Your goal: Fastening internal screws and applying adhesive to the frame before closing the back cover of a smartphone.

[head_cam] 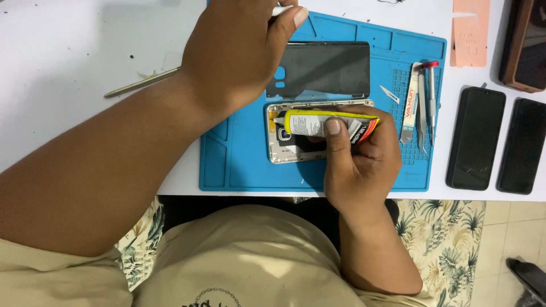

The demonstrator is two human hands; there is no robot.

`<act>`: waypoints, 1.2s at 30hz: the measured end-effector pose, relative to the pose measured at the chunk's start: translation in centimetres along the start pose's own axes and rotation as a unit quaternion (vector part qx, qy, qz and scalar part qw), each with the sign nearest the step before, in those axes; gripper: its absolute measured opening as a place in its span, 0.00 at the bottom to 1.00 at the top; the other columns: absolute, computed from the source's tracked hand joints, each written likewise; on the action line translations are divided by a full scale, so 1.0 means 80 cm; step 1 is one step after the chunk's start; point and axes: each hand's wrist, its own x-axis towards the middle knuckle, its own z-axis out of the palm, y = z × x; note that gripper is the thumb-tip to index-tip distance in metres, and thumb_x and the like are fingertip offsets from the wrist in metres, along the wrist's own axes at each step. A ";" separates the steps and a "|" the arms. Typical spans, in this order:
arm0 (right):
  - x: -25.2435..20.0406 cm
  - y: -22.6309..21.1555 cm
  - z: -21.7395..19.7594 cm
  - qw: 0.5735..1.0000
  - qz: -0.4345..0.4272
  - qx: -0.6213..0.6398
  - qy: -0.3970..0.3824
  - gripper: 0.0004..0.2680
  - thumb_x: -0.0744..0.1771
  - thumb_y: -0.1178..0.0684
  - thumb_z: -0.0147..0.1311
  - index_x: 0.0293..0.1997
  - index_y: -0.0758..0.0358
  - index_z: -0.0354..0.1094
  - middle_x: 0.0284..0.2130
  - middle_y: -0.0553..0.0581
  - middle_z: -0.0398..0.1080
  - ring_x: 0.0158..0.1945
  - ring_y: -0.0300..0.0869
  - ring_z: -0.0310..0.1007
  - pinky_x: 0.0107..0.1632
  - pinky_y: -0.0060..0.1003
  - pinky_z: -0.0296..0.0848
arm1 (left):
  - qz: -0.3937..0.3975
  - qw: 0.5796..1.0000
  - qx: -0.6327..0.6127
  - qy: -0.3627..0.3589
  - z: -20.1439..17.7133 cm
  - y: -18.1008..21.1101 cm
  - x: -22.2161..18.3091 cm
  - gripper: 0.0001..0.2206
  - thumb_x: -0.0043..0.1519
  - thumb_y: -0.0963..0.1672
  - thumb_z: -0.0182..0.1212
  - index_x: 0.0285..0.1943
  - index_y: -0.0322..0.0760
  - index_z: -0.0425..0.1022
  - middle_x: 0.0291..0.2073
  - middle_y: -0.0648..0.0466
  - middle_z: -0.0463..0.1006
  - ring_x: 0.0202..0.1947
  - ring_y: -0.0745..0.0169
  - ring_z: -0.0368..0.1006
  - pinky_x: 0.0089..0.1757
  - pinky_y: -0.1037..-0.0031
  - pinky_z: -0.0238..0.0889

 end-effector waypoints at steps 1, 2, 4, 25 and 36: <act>-0.001 0.000 -0.001 1.000 0.000 -0.002 -0.001 0.07 0.73 0.53 0.52 0.50 0.67 0.66 0.40 0.58 0.71 0.41 0.42 0.71 0.48 0.34 0.70 | -0.001 1.000 0.004 0.000 0.001 -0.001 0.000 0.10 0.77 0.44 0.51 0.41 0.37 0.66 0.31 0.52 0.70 0.32 0.49 0.64 0.34 0.57 0.51; -0.002 0.001 -0.002 1.000 0.000 -0.002 -0.001 0.07 0.73 0.53 0.52 0.50 0.67 0.66 0.40 0.58 0.71 0.41 0.42 0.71 0.48 0.34 0.70 | -0.001 1.000 0.003 0.000 0.000 0.000 0.000 0.10 0.77 0.44 0.51 0.41 0.37 0.66 0.31 0.52 0.70 0.32 0.49 0.64 0.34 0.57 0.51; -0.005 0.003 -0.003 1.000 0.012 0.004 -0.003 0.07 0.72 0.53 0.53 0.50 0.66 0.66 0.39 0.56 0.71 0.40 0.41 0.70 0.46 0.33 0.69 | 0.003 1.000 -0.007 -0.004 -0.001 0.001 -0.001 0.10 0.77 0.43 0.52 0.42 0.37 0.66 0.32 0.51 0.68 0.31 0.50 0.62 0.34 0.57 0.50; -0.028 -0.002 -0.020 0.999 -0.004 -0.022 -0.023 0.08 0.72 0.53 0.53 0.50 0.68 0.67 0.42 0.60 0.74 0.41 0.43 0.75 0.45 0.33 0.72 | -0.040 0.998 0.017 -0.034 0.003 -0.002 -0.005 0.13 0.78 0.46 0.53 0.39 0.39 0.65 0.23 0.54 0.66 0.26 0.52 0.61 0.31 0.56 0.48; -0.041 0.001 -0.027 0.999 0.009 -0.031 -0.022 0.09 0.71 0.51 0.53 0.50 0.68 0.68 0.44 0.61 0.76 0.43 0.44 0.77 0.48 0.34 0.73 | -0.076 0.995 -0.017 -0.062 -0.001 0.007 -0.007 0.16 0.79 0.47 0.52 0.37 0.38 0.67 0.17 0.54 0.70 0.22 0.54 0.69 0.31 0.53 0.54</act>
